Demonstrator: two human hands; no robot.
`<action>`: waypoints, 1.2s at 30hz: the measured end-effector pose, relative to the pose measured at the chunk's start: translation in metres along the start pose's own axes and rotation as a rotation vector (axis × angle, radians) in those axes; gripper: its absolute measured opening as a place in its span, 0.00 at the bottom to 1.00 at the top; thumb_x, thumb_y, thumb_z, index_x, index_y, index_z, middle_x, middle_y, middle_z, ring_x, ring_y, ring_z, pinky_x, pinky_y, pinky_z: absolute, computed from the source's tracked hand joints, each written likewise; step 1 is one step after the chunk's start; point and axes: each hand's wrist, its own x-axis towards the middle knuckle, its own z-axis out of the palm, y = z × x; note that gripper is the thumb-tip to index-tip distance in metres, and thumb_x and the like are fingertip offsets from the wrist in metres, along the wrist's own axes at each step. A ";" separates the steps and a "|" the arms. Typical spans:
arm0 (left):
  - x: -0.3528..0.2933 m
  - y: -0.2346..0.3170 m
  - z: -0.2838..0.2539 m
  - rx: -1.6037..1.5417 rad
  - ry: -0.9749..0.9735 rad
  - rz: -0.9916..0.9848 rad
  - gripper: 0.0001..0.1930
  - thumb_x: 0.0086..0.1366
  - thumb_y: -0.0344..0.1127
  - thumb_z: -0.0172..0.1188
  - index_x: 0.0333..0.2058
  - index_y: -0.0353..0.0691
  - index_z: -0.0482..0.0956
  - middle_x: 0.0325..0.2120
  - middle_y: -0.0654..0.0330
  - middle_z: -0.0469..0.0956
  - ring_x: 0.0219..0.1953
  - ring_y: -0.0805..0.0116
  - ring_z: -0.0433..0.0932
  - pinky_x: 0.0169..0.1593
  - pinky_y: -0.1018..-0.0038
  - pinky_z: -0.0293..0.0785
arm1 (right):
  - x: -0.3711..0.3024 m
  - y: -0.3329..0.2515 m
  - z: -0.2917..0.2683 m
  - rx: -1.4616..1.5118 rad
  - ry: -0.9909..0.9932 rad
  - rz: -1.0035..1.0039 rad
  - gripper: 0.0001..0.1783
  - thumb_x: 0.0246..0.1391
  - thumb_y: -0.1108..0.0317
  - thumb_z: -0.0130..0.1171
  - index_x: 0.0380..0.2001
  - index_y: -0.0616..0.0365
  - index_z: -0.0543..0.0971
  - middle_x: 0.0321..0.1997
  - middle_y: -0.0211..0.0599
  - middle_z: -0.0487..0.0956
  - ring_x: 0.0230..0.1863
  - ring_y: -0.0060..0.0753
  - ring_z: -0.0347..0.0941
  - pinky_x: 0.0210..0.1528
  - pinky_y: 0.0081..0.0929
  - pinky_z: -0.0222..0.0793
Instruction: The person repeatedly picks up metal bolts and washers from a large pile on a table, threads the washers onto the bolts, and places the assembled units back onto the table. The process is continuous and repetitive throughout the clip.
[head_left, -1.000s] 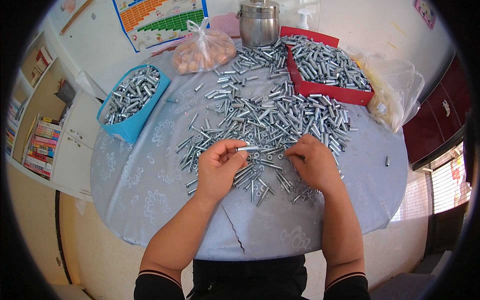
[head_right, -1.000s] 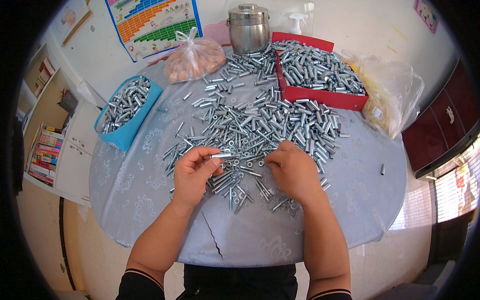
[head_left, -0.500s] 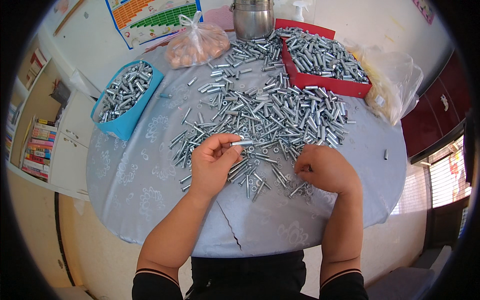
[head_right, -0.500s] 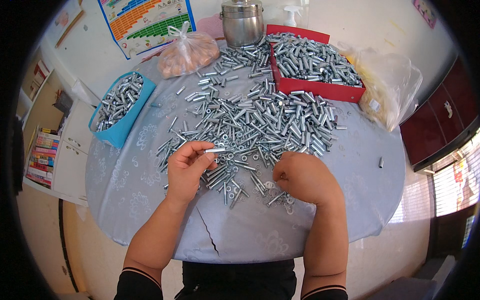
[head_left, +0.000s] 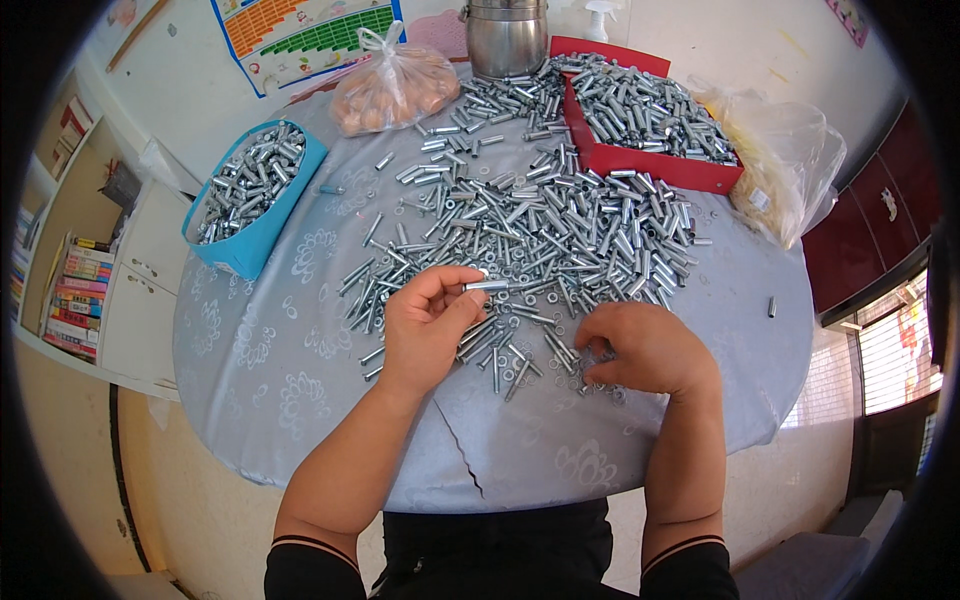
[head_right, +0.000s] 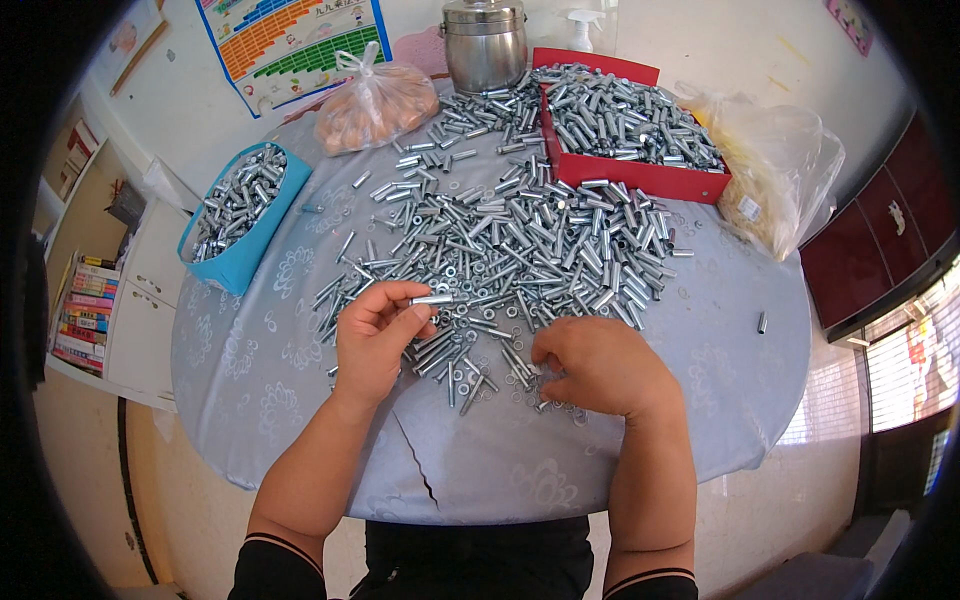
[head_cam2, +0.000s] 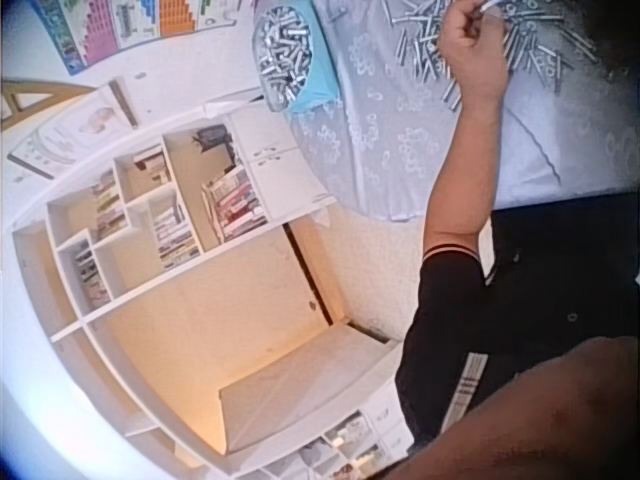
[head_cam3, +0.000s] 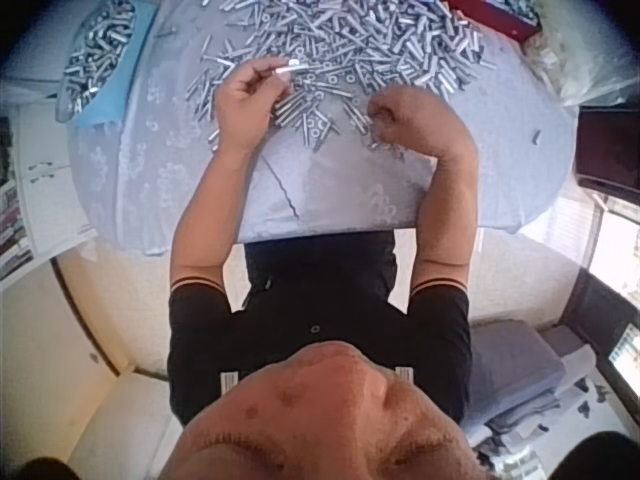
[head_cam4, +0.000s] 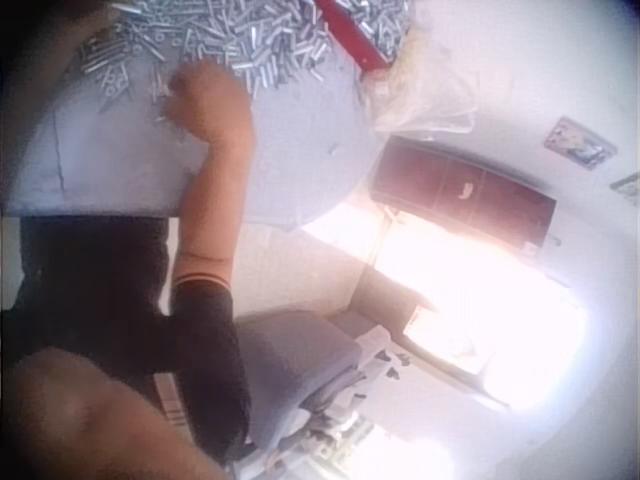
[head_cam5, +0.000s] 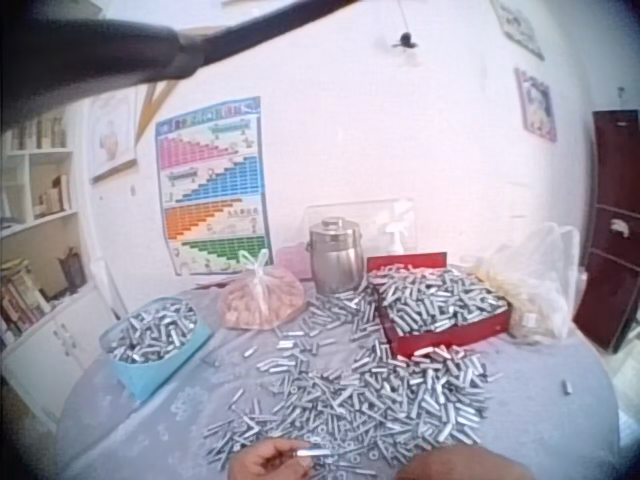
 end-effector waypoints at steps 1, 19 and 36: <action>0.000 0.000 0.000 0.002 0.002 -0.003 0.10 0.63 0.24 0.58 0.43 0.32 0.78 0.32 0.59 0.81 0.30 0.76 0.79 0.36 0.80 0.77 | 0.000 0.000 0.001 -0.034 0.022 -0.020 0.14 0.37 0.68 0.69 0.32 0.53 0.81 0.29 0.32 0.78 0.34 0.36 0.76 0.36 0.33 0.71; -0.001 0.000 0.003 -0.001 -0.024 -0.038 0.09 0.63 0.23 0.58 0.43 0.32 0.79 0.32 0.60 0.81 0.30 0.77 0.78 0.36 0.80 0.77 | 0.022 0.004 0.012 0.229 0.174 0.016 0.05 0.51 0.69 0.59 0.30 0.57 0.80 0.29 0.40 0.80 0.33 0.45 0.76 0.37 0.37 0.71; -0.003 0.003 0.004 0.016 -0.146 -0.163 0.12 0.64 0.24 0.60 0.46 0.30 0.78 0.36 0.52 0.83 0.32 0.72 0.82 0.37 0.79 0.81 | 0.040 -0.003 0.027 1.079 0.303 0.185 0.05 0.60 0.71 0.56 0.34 0.61 0.74 0.34 0.37 0.83 0.30 0.21 0.79 0.30 0.17 0.72</action>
